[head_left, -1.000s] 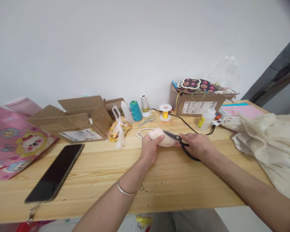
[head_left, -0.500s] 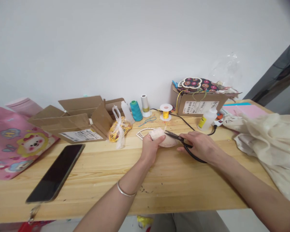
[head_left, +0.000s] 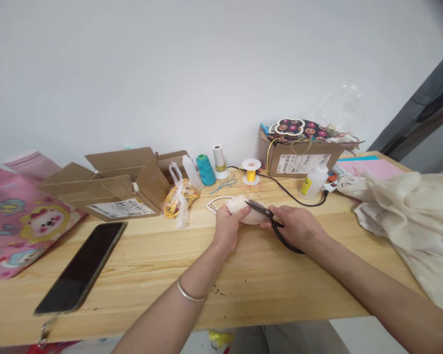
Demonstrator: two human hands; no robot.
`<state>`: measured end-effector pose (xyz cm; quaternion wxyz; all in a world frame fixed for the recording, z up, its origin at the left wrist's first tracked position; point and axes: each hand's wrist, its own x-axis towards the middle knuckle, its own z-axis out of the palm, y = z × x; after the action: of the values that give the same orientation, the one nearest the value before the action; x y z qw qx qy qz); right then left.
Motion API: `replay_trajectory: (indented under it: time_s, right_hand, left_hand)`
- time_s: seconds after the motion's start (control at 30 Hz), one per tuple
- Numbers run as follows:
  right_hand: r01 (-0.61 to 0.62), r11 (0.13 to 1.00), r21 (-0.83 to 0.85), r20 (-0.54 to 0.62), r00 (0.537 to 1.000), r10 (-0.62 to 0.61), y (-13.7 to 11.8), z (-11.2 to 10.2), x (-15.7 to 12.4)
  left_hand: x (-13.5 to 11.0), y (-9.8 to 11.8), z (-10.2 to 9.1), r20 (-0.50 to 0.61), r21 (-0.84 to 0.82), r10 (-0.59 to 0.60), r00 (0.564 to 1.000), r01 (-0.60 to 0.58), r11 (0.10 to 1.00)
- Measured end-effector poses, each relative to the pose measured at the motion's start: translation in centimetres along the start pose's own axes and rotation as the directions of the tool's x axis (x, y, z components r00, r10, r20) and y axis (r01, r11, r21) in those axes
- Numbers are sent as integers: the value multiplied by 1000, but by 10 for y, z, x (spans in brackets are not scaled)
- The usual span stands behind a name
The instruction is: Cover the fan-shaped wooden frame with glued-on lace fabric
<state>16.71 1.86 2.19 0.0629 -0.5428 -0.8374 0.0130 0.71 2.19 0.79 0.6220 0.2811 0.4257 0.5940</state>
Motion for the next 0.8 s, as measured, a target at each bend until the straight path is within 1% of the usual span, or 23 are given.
replay_trajectory:
  time_s: [0.2,0.53,0.63,0.7,0.8]
  right_hand:
    - [10,1000,-25,-27,1000,-11,-1,3,0]
    - [-1,996,-91,7,1000,2,-4,2,0]
    - [-3,995,-96,-2,1000,3,-5,1,0]
    - [-6,999,-50,-20,1000,5,-3,1,1]
    - [-36,991,131,-92,995,48,6,2,2]
  left_hand:
    - [-1,1,-1,9,-12,-10,1000,10,1000]
    - [-3,2,0,2,-11,4,1000,-4,1000]
    - [-2,1,0,3,-9,16,1000,-16,1000]
    - [-1,1,0,5,7,16,1000,-16,1000]
    - [-1,0,-2,11,36,3,1000,-4,999]
